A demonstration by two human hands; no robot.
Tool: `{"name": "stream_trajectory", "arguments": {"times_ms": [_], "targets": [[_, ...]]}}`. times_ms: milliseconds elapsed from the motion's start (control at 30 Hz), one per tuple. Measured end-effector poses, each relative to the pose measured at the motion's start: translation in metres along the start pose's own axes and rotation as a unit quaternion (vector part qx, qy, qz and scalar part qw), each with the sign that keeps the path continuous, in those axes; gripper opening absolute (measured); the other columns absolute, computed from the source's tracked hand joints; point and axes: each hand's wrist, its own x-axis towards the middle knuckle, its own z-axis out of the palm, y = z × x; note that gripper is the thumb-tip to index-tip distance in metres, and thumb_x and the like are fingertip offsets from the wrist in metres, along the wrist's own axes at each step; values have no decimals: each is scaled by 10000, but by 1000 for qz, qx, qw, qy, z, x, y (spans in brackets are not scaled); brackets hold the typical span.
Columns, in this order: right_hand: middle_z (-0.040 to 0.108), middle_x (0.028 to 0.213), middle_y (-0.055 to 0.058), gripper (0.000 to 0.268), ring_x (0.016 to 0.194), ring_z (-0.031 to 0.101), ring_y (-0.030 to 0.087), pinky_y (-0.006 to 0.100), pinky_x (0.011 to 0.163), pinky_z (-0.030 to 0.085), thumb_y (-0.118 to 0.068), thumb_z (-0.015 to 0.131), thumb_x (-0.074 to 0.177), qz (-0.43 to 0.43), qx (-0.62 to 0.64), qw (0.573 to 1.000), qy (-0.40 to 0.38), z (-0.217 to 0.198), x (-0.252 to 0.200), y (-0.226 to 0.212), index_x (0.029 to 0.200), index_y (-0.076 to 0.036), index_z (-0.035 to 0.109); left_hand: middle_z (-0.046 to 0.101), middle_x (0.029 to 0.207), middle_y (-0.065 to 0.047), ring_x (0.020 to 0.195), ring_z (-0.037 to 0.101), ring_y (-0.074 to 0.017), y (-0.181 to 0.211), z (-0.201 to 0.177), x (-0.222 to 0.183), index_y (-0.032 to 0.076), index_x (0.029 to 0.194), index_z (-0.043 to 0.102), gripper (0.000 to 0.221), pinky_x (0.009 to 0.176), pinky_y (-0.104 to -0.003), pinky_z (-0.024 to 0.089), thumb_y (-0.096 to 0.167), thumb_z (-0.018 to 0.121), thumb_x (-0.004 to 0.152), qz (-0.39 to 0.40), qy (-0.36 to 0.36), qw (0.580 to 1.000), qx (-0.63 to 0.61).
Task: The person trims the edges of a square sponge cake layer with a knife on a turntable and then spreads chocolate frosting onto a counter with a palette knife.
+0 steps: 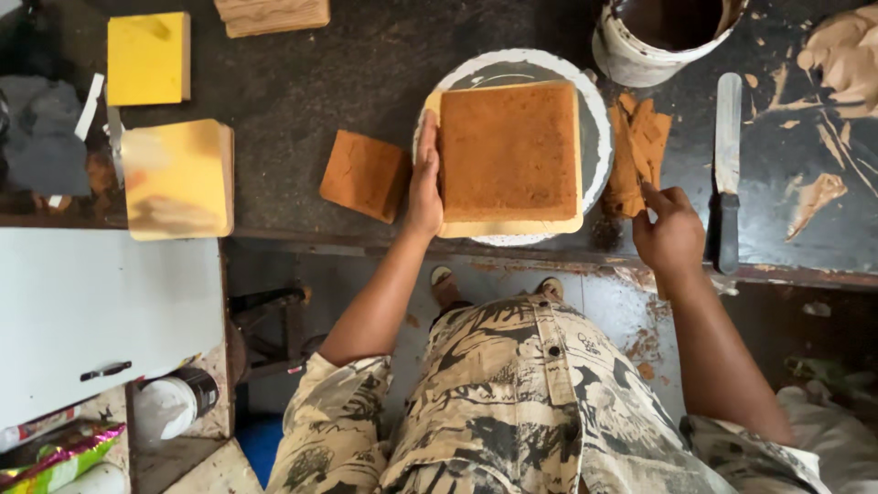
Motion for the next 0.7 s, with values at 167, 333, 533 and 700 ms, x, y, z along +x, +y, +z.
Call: {"name": "stream_trajectory", "arguments": {"times_ms": [167, 333, 533, 700], "targets": [[689, 1133, 183, 403, 937, 682, 384, 449, 803, 555, -148, 705, 928, -62, -17, 998, -9, 22, 23, 18, 1321, -63, 726, 112, 1771, -132, 1653, 81, -244, 2, -7, 6, 4, 1666, 151, 702, 1351, -396, 57, 429, 347, 1141, -22, -34, 999, -22], [707, 1154, 153, 377, 961, 725, 337, 455, 820, 582, -304, 689, 1017, 53, 40, 998, -12, -9, 55, -27, 1349, -126, 680, 106, 1761, -160, 1654, 89, -242, 2, -10, 3, 17, 1669, 85, 714, 1353, -402, 76, 430, 329, 1140, -39, -24, 996, -83], [317, 1713, 137, 676, 1524, 342, 319, 455, 1183, 299, -290, 423, 1074, 211, 317, 918, -112, -26, 96, -130, 1670, -294, 103, 109, 1770, -161, 1656, 114, -250, -5, -3, 3, 8, 1674, 119, 711, 1356, -395, 80, 456, 294, 1151, -3, -7, 1000, -11], [39, 1755, 270, 1047, 1628, 108, 358, 436, 1312, 221, -15, 672, 1043, -11, 331, 932, -151, 23, 108, -138, 1663, -241, -141, 91, 1782, -135, 1664, 79, -237, 1, -5, 7, 27, 1683, 100, 720, 1359, -381, 53, 487, 257, 1151, -14, -35, 999, 6]]}}
